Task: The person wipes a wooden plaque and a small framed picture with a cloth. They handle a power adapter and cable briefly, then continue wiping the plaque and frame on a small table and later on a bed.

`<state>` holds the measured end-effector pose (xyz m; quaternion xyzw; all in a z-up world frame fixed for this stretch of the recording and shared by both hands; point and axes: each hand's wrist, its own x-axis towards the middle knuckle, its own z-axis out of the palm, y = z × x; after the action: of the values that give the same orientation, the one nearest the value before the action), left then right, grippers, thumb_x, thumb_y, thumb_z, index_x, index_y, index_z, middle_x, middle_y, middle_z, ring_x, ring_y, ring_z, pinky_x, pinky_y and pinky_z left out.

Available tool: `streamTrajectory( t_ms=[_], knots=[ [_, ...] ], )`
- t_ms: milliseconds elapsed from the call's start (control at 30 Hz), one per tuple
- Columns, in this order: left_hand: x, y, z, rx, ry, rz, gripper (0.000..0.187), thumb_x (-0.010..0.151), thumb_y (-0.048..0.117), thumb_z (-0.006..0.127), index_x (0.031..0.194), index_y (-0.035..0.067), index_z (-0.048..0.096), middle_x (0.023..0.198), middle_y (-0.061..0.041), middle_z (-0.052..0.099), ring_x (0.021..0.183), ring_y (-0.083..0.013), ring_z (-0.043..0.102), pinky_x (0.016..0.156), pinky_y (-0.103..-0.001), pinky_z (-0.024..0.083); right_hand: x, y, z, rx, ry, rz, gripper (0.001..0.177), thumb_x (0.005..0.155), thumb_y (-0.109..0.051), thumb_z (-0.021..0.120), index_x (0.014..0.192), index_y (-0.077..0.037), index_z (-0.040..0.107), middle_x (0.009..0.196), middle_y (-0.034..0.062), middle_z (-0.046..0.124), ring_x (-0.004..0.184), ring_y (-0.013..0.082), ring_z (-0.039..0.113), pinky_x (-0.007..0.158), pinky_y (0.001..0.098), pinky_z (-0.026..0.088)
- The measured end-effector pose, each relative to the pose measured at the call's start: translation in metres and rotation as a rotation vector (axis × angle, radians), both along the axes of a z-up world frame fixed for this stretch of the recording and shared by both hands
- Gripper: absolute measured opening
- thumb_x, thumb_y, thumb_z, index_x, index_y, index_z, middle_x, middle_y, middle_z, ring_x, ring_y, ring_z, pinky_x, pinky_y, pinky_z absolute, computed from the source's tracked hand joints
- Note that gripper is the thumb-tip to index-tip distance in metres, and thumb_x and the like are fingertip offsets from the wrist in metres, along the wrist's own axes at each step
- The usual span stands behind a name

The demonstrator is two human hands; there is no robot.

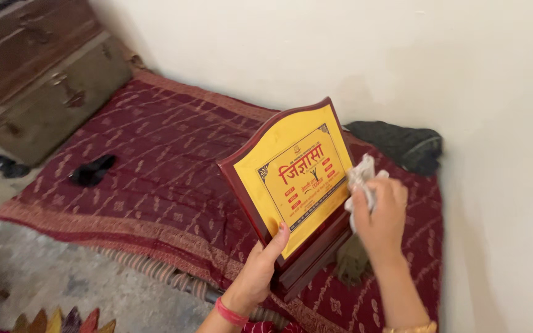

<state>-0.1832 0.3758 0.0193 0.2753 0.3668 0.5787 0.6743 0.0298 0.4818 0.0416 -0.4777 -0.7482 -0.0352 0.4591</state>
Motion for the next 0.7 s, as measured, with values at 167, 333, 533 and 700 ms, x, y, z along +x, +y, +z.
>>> streamTrajectory(
  t_ms=[167,333,533,700],
  knots=[
    [-0.013,-0.006,-0.004,0.001,-0.026,0.117,0.066,0.097,0.040,0.055,0.150,0.003,0.044,0.151,-0.005,0.053,0.138,-0.0161,0.049,0.113,-0.033,0.037,-0.068,-0.047,-0.015,-0.092,0.047,0.220,0.021,0.100,-0.025,0.057,0.096,-0.005,0.061,0.107,0.0104,0.063,0.105,0.0273,0.055,0.093,0.0435,0.044],
    [-0.031,-0.006,-0.003,-0.006,-0.075,0.174,0.063,0.099,0.039,0.056,0.147,0.000,0.050,0.143,-0.010,0.058,0.130,-0.0191,0.053,0.108,-0.035,0.042,-0.100,-0.084,-0.002,-0.078,0.121,0.399,0.016,0.094,-0.019,0.066,0.096,-0.003,0.064,0.105,0.0114,0.064,0.097,0.0269,0.056,0.085,0.0382,0.046],
    [-0.042,0.020,0.001,0.107,-0.050,0.076,0.062,0.099,0.037,0.056,0.149,0.000,0.047,0.147,-0.009,0.056,0.134,-0.0184,0.051,0.111,-0.035,0.039,-0.100,-0.059,0.005,0.011,0.107,0.310,0.015,0.095,-0.017,0.066,0.094,-0.002,0.063,0.104,0.0100,0.064,0.095,0.0250,0.057,0.084,0.0375,0.047],
    [-0.059,0.049,0.008,0.098,0.013,-0.099,0.064,0.100,0.037,0.056,0.151,-0.001,0.045,0.151,-0.008,0.052,0.138,-0.0182,0.047,0.114,-0.034,0.035,-0.090,-0.023,0.018,0.071,0.090,-0.007,0.013,0.097,-0.018,0.063,0.095,-0.006,0.063,0.104,0.0097,0.065,0.097,0.0252,0.057,0.087,0.0378,0.046]
  ],
)
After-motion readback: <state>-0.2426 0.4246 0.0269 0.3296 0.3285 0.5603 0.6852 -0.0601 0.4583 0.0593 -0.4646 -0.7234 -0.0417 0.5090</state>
